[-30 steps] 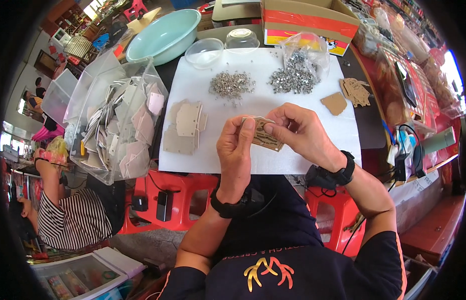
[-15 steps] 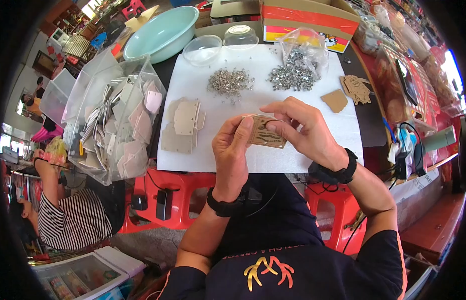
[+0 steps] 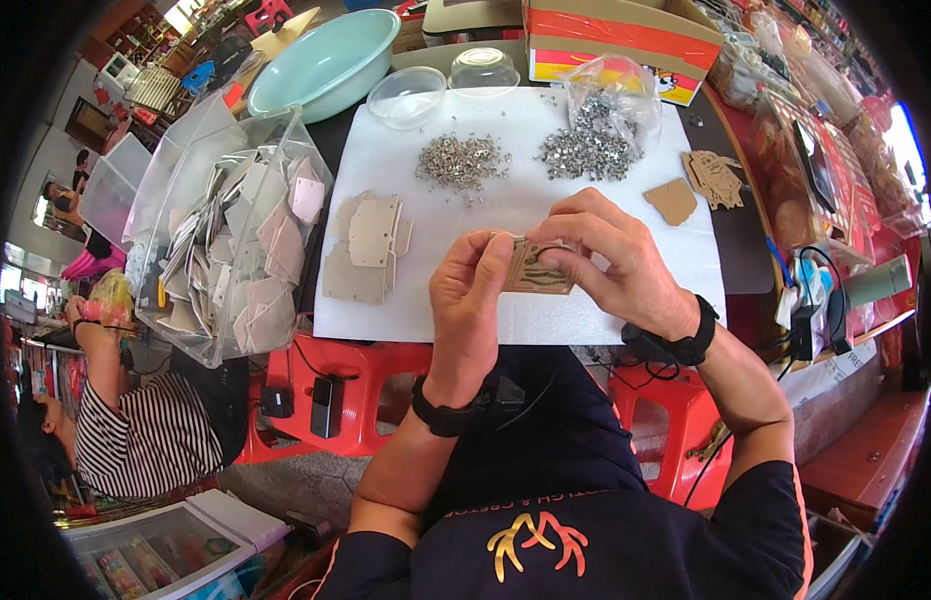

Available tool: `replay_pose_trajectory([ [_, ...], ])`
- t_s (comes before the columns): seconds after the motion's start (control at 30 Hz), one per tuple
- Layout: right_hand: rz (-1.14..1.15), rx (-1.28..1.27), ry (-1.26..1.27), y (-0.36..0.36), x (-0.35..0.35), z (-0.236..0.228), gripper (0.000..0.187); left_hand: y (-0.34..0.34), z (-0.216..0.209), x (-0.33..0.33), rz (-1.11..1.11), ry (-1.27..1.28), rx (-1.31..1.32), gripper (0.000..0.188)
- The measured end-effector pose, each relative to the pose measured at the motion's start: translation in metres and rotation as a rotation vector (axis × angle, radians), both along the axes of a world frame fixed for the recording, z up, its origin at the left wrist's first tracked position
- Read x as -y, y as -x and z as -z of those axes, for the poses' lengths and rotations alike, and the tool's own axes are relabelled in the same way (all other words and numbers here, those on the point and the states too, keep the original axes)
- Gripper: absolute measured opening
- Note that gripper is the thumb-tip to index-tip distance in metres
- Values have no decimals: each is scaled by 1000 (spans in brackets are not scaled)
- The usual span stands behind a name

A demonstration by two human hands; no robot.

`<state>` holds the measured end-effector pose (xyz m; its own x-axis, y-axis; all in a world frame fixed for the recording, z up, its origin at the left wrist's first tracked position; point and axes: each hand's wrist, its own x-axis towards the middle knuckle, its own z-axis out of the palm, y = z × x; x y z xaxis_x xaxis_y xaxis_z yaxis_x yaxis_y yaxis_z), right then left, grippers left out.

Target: Manually attaching metal rivets or studs to leather shoe tags.

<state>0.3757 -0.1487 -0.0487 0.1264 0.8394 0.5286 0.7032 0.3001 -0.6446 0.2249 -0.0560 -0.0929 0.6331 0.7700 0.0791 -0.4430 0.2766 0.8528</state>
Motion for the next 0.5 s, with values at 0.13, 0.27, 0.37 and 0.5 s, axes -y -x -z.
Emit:
replay_pose_trajectory([
  [0.13, 10, -62, 31, 3, 0, 4, 17, -3, -6, 5, 24, -5, 24, 17],
  [0.27, 77, -221, 156, 1, 0, 7, 16, -3, -4, 5, 36, -20, 32, 17],
  [0.37, 84, -274, 178, 0, 0, 7, 17, -4, -4, 6, 25, -67, -4, 17],
  [0.5, 100, -248, 199, -1, 0, 7, 15, -3, -3, 6, 32, -95, -11, 15],
])
